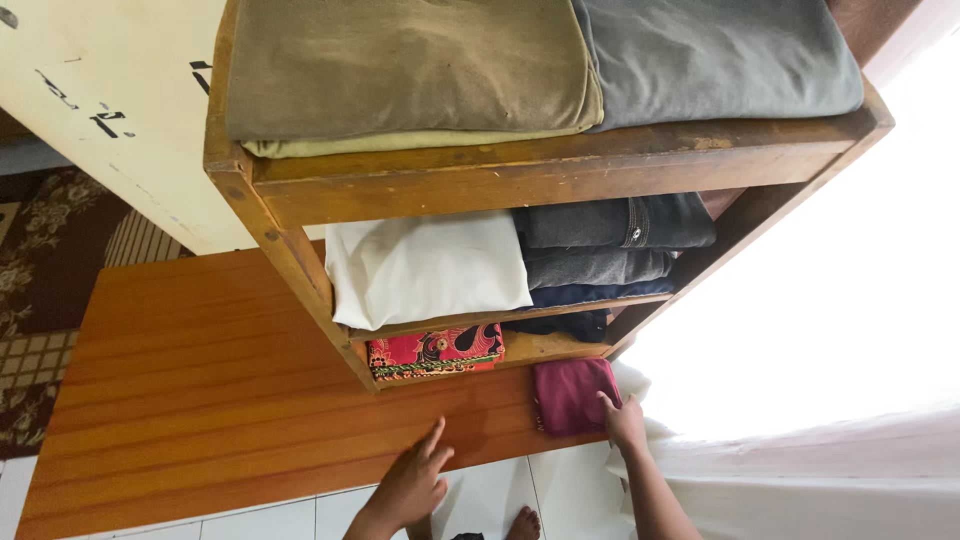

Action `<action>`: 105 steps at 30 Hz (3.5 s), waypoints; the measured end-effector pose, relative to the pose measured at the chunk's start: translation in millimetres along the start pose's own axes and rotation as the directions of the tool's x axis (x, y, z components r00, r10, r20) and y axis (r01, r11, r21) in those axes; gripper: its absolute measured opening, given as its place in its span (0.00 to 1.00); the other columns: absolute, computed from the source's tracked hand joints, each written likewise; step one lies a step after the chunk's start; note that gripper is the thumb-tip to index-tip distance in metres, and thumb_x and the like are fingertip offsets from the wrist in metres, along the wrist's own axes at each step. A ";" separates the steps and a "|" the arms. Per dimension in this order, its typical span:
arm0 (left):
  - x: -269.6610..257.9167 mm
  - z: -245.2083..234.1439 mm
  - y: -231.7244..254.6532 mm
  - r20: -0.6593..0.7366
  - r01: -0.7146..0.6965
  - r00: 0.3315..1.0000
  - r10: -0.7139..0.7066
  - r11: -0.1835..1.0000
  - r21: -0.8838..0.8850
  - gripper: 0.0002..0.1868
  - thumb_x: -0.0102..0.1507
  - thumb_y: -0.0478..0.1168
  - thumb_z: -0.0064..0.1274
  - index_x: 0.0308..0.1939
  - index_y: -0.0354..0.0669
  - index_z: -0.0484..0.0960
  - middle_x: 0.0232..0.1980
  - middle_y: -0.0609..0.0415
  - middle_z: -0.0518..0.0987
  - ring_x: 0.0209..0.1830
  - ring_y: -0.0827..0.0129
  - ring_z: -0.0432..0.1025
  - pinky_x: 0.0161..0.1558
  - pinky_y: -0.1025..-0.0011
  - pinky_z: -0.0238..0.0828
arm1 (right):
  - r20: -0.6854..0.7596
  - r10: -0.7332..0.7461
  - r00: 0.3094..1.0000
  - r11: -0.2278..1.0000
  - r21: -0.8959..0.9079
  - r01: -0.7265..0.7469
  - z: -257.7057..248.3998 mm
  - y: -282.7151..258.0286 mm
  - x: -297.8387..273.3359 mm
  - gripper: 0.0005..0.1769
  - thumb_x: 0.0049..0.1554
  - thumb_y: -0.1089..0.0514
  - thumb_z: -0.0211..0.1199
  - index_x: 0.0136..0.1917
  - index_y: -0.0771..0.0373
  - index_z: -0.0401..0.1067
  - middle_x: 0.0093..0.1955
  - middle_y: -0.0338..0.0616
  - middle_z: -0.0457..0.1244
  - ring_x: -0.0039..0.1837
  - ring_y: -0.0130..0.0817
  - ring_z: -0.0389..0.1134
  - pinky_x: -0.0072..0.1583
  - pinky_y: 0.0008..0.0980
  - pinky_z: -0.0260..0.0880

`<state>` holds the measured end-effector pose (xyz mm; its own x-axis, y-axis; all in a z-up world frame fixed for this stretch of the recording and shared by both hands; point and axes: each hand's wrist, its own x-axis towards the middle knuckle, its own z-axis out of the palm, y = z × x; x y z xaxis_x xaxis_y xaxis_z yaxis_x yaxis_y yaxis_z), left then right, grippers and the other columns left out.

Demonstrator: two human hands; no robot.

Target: The person folds various clothing items, including shirts and pants, on a wooden table and places them onto a wooden shelf. The person handles each item individually, smoothing and folding them before stacking them neatly on the shelf.

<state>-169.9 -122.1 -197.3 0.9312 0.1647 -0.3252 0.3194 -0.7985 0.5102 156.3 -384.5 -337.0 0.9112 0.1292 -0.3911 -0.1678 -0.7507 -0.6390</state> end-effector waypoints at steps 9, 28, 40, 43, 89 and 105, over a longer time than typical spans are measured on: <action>-10.7 39.0 12.8 0.248 0.330 0.919 -0.306 0.942 -0.058 0.28 0.68 0.48 0.49 0.69 0.42 0.67 0.84 0.45 0.44 0.78 0.54 0.59 0.74 0.61 0.61 | -0.113 -0.297 0.948 0.920 -0.299 0.253 25.7 6.5 2.2 0.36 0.46 0.49 0.77 0.59 0.70 0.68 0.57 0.64 0.68 0.60 0.58 0.69 0.60 0.49 0.70; 50.1 114.7 -24.8 0.143 0.474 0.859 -0.491 0.662 -0.581 0.41 0.67 0.51 0.53 0.78 0.44 0.51 0.81 0.44 0.53 0.81 0.56 0.52 0.76 0.62 0.54 | 0.438 -0.161 0.884 0.843 0.527 -0.107 136.6 -48.4 -65.6 0.23 0.42 0.67 0.72 0.51 0.73 0.72 0.46 0.52 0.71 0.48 0.40 0.73 0.52 0.42 0.76; 41.9 142.6 -46.1 0.186 0.524 0.811 -0.555 0.547 -0.653 0.33 0.66 0.52 0.53 0.71 0.42 0.67 0.69 0.49 0.74 0.65 0.63 0.73 0.63 0.65 0.73 | -0.127 -0.154 0.980 0.986 -0.080 0.145 -34.4 8.6 41.2 0.27 0.49 0.58 0.65 0.60 0.68 0.65 0.54 0.67 0.67 0.58 0.64 0.69 0.61 0.55 0.68; 40.8 149.6 -46.3 0.155 0.511 0.817 -0.555 0.572 -0.642 0.32 0.65 0.52 0.53 0.69 0.40 0.69 0.67 0.49 0.76 0.62 0.63 0.77 0.62 0.66 0.74 | -0.430 -0.041 0.902 0.993 -0.118 -0.011 -107.7 33.1 41.6 0.29 0.52 0.54 0.65 0.59 0.76 0.64 0.51 0.71 0.67 0.54 0.66 0.70 0.59 0.57 0.69; -96.3 88.6 -187.2 -0.009 0.232 0.696 -0.718 0.237 -0.944 0.36 0.66 0.61 0.44 0.72 0.45 0.69 0.74 0.47 0.68 0.74 0.58 0.63 0.69 0.58 0.63 | -0.076 -0.637 0.767 0.661 -0.565 0.493 113.3 -29.5 -108.2 0.41 0.51 0.63 0.58 0.78 0.56 0.59 0.82 0.50 0.53 0.82 0.53 0.51 0.75 0.58 0.50; -217.7 50.4 -313.4 -0.361 -0.190 0.490 -0.793 0.307 -0.933 0.34 0.68 0.60 0.44 0.65 0.34 0.70 0.66 0.44 0.73 0.62 0.60 0.71 0.59 0.59 0.71 | 0.859 -0.445 0.253 0.797 0.252 0.549 299.2 -235.3 -373.2 0.39 0.50 0.69 0.61 0.74 0.50 0.66 0.68 0.45 0.64 0.64 0.46 0.72 0.66 0.41 0.73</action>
<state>-481.6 63.2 -326.5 0.2663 0.9233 -0.2768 0.0853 0.2635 0.9609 -256.8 -62.3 -238.9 -0.0182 0.9234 -0.3835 0.2718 -0.3646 -0.8906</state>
